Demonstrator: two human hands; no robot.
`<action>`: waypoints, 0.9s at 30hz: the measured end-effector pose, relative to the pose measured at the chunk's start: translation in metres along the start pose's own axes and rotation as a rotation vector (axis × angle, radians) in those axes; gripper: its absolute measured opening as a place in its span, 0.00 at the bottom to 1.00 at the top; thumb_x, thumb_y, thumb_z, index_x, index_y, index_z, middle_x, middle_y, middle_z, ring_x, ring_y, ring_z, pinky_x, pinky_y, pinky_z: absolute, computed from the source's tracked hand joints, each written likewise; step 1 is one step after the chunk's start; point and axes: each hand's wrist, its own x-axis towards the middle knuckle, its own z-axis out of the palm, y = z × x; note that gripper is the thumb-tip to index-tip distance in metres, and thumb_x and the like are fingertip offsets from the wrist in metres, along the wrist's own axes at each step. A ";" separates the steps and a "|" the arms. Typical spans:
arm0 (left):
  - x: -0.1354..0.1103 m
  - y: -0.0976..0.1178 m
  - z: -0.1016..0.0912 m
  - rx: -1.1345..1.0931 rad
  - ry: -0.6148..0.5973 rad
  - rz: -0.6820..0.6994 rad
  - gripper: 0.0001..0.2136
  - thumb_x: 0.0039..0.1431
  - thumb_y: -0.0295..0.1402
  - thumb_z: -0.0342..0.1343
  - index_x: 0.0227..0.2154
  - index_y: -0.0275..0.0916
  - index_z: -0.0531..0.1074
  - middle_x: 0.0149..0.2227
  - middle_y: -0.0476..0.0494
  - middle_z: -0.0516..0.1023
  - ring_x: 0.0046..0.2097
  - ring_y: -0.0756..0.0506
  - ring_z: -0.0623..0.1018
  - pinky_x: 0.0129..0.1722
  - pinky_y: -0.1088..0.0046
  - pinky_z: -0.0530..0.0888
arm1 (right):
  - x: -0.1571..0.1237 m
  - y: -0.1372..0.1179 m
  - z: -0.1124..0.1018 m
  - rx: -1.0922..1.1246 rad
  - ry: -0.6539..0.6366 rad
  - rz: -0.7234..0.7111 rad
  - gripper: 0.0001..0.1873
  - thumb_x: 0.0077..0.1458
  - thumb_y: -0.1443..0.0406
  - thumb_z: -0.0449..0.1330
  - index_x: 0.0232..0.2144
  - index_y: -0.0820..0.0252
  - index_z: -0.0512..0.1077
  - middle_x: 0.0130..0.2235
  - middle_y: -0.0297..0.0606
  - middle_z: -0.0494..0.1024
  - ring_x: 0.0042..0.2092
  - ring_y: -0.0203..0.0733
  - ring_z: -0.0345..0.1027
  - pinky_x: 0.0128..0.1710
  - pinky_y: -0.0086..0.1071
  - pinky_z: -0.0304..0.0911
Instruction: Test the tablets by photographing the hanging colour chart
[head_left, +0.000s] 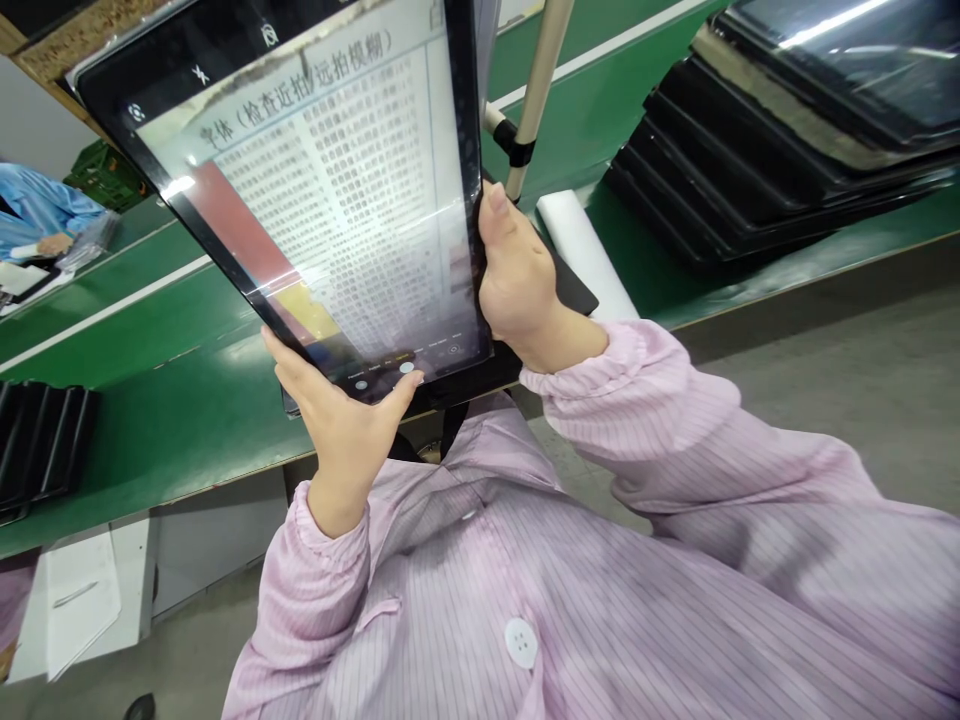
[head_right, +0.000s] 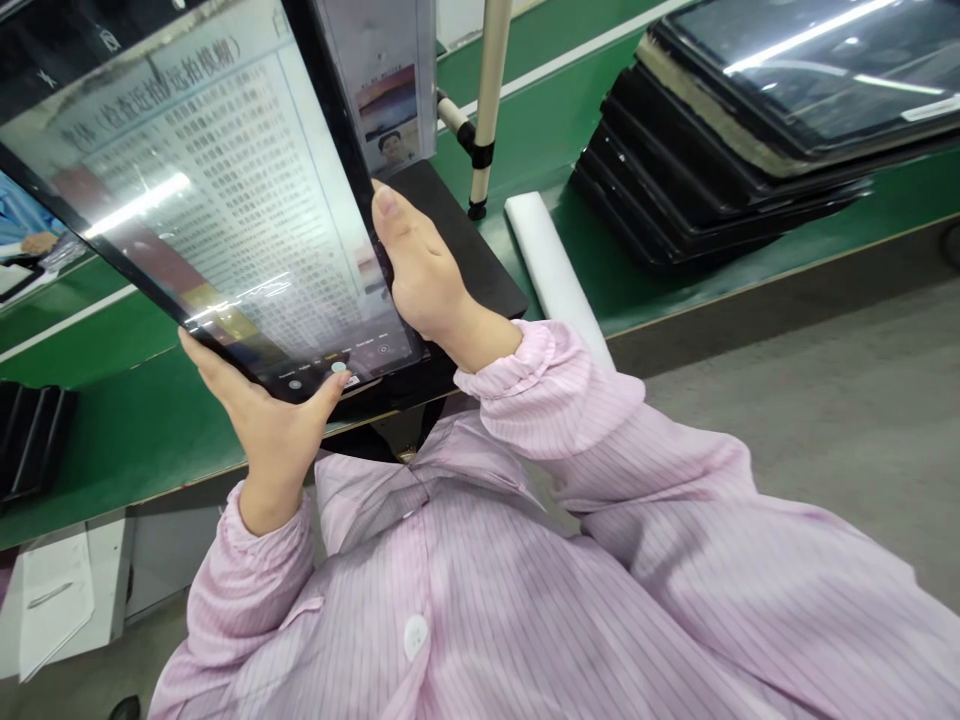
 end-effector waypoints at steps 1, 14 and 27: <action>0.000 0.000 0.000 -0.009 0.005 0.001 0.64 0.46 0.50 0.71 0.71 0.37 0.29 0.74 0.26 0.33 0.75 0.31 0.36 0.72 0.49 0.38 | 0.001 0.001 0.001 0.019 0.001 -0.016 0.42 0.60 0.33 0.29 0.63 0.37 0.62 0.59 0.18 0.74 0.72 0.38 0.49 0.72 0.43 0.52; 0.004 0.017 -0.038 -1.077 0.147 -0.422 0.17 0.69 0.43 0.52 0.57 0.51 0.73 0.56 0.45 0.78 0.56 0.41 0.78 0.58 0.59 0.75 | -0.021 -0.018 -0.014 0.294 -0.082 -0.327 0.36 0.67 0.41 0.43 0.67 0.52 0.61 0.69 0.31 0.61 0.73 0.43 0.47 0.74 0.42 0.45; 0.004 0.041 -0.001 -1.227 0.070 -0.754 0.21 0.56 0.43 0.68 0.53 0.52 0.77 0.49 0.47 0.84 0.47 0.44 0.83 0.44 0.69 0.81 | 0.006 -0.034 -0.087 -0.168 -0.167 -0.400 0.35 0.68 0.47 0.48 0.72 0.45 0.49 0.72 0.26 0.52 0.73 0.46 0.47 0.73 0.44 0.47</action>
